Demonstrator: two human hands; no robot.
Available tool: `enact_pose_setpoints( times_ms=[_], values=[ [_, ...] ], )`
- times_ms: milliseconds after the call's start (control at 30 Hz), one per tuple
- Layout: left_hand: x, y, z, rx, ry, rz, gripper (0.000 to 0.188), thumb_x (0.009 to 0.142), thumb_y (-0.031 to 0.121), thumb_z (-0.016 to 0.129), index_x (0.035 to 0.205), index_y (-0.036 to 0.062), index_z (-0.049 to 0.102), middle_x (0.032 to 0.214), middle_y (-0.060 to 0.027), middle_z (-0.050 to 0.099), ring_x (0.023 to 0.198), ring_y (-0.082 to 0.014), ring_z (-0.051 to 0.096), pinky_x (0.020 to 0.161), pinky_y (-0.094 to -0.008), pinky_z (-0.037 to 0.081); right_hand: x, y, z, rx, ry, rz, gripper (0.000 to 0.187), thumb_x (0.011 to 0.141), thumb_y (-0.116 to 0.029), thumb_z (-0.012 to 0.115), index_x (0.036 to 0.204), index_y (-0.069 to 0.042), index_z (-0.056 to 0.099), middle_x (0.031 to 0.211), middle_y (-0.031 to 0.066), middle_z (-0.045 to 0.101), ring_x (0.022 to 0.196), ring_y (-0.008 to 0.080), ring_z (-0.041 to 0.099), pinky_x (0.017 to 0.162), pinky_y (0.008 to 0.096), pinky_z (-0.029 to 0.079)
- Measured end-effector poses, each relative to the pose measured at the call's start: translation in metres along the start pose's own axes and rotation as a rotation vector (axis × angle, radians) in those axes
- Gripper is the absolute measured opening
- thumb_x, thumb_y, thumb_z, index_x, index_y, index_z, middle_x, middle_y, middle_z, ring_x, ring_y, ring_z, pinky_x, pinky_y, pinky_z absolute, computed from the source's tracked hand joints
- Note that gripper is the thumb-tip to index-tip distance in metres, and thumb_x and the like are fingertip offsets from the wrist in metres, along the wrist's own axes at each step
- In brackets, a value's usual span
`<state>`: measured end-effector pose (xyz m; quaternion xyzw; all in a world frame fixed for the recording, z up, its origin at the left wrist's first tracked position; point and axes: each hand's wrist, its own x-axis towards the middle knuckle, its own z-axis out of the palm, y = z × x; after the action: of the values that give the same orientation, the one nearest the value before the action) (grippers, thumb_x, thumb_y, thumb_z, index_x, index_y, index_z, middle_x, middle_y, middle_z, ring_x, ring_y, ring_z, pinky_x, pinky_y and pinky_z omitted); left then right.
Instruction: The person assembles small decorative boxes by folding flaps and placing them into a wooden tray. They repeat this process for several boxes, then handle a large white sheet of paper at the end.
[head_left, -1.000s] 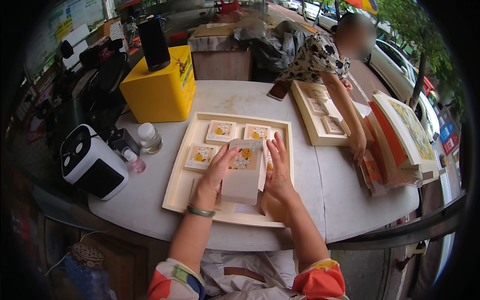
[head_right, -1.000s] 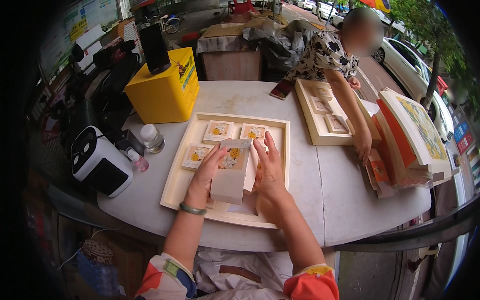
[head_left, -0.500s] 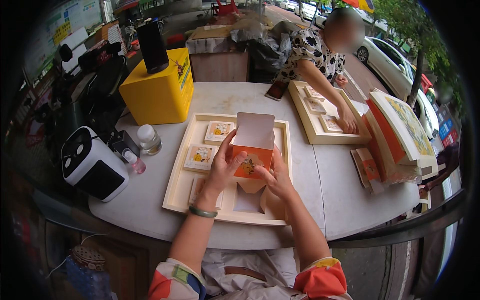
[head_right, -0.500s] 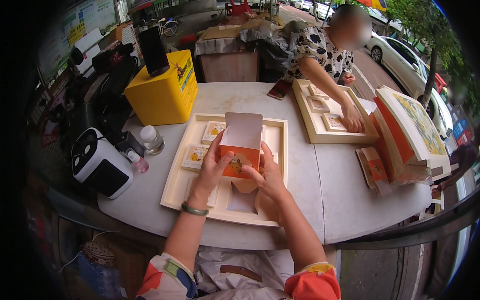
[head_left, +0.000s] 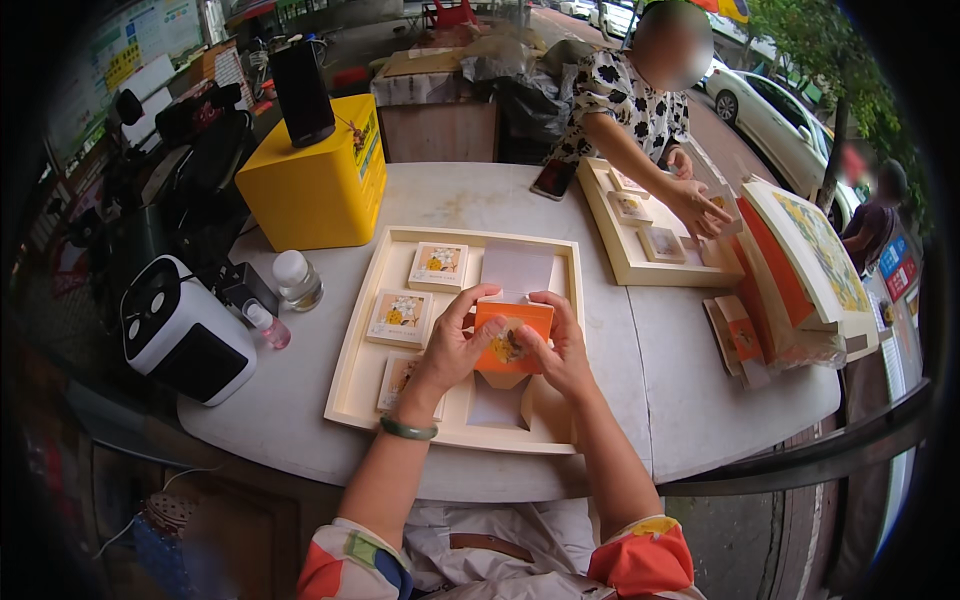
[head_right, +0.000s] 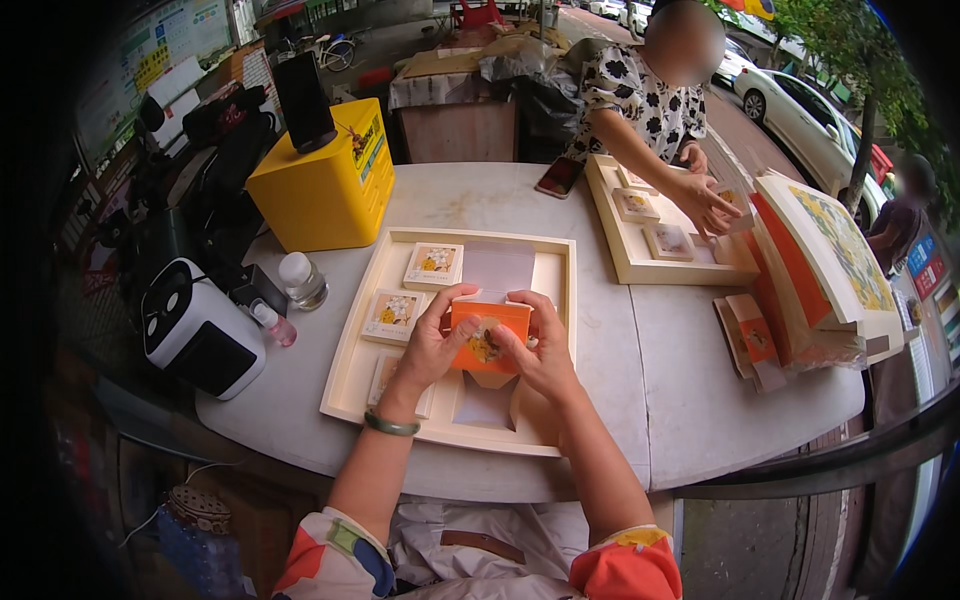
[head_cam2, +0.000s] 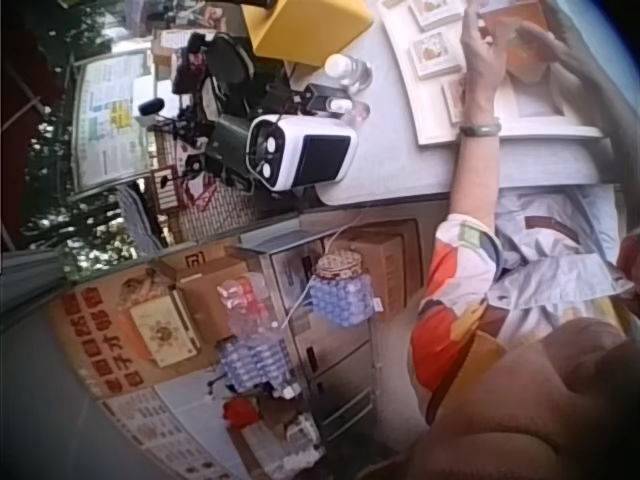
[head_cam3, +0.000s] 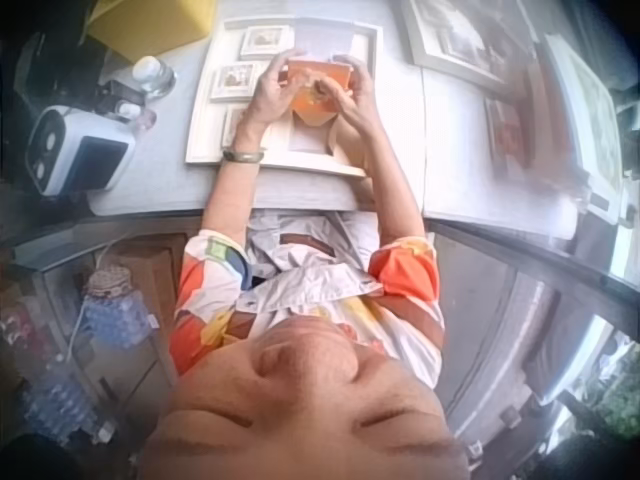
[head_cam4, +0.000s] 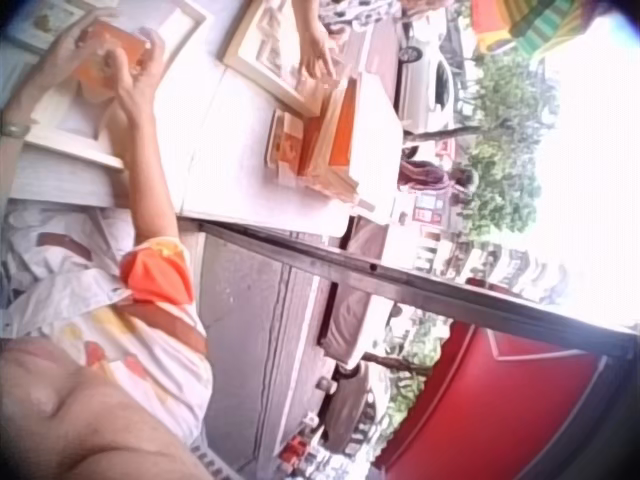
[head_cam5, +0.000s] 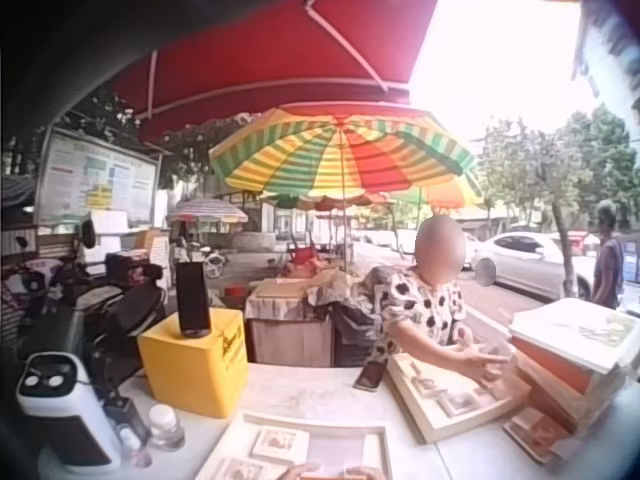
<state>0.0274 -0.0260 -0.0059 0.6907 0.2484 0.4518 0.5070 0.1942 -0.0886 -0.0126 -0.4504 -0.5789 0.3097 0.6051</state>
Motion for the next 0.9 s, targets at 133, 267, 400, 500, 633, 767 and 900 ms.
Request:
enact_pose_setpoints(
  times_ms=[133,267,400,500,633,767,900],
  values=[
    [0.0,-0.003,0.001,0.033,-0.006,-0.03,0.032,0.089,0.022,0.066,0.113,0.0042,0.053,0.111,-0.0093,0.058,0.09,-0.0133,0.059,0.071,-0.0257,0.053,0.001,0.012,-0.004,-0.007,-0.03,0.012,0.03,0.086,-0.012,0.067,0.107,-0.003,0.046,0.12,0.0097,0.045,0.105,0.0192,0.058,0.075,0.0306,0.059],
    [0.0,-0.008,-0.001,0.138,0.034,0.043,0.028,0.088,0.019,0.066,0.109,0.0045,0.053,0.114,-0.0099,0.056,0.095,-0.0154,0.058,0.069,-0.026,0.053,0.002,0.001,0.0,-0.069,-0.004,-0.031,0.032,0.085,-0.013,0.069,0.104,-0.003,0.046,0.128,0.0112,0.041,0.106,0.0199,0.057,0.075,0.0301,0.059],
    [0.001,-0.008,-0.001,0.085,0.037,0.05,0.031,0.087,0.016,0.068,0.109,0.0037,0.051,0.118,-0.0101,0.052,0.097,-0.0167,0.057,0.074,-0.0264,0.052,0.001,0.002,-0.001,-0.132,0.014,-0.042,0.036,0.083,-0.011,0.071,0.107,-0.002,0.045,0.132,0.0136,0.04,0.106,0.0202,0.058,0.074,0.0304,0.059],
    [0.001,-0.008,0.001,-0.083,0.081,0.026,0.037,0.086,0.015,0.069,0.114,0.0031,0.048,0.119,-0.0107,0.052,0.097,-0.0161,0.058,0.077,-0.026,0.051,0.0,0.007,0.0,0.029,0.007,0.033,0.044,0.081,-0.009,0.072,0.114,-0.004,0.042,0.128,0.0145,0.044,0.104,0.0214,0.059,0.075,0.0313,0.059],
    [0.001,0.01,0.004,-0.19,0.111,-0.026,0.043,0.085,0.012,0.069,0.119,0.0042,0.043,0.115,-0.0105,0.054,0.098,-0.0139,0.058,0.079,-0.0252,0.051,-0.001,0.003,0.006,0.104,0.121,-0.051,0.061,0.08,-0.007,0.074,0.127,-0.007,0.034,0.12,0.0138,0.05,0.099,0.023,0.062,0.076,0.0322,0.057],
    [0.002,-0.003,-0.002,-0.176,0.022,-0.034,0.044,0.086,0.009,0.068,0.121,0.0057,0.041,0.111,-0.0089,0.055,0.098,-0.0135,0.058,0.078,-0.0249,0.051,0.0,-0.006,0.008,0.113,0.107,-0.006,0.071,0.079,-0.007,0.074,0.134,-0.01,0.03,0.117,0.0132,0.051,0.098,0.0232,0.062,0.076,0.0322,0.057],
    [0.001,-0.008,-0.002,-0.18,0.024,-0.051,0.049,0.086,0.013,0.068,0.124,0.0045,0.039,0.114,-0.0102,0.055,0.1,-0.0149,0.058,0.08,-0.0264,0.051,0.002,0.002,0.002,-0.031,0.05,-0.113,0.056,0.078,-0.005,0.074,0.125,-0.007,0.045,0.116,0.0112,0.051,0.099,0.0209,0.06,0.076,0.0307,0.057]
  ],
)
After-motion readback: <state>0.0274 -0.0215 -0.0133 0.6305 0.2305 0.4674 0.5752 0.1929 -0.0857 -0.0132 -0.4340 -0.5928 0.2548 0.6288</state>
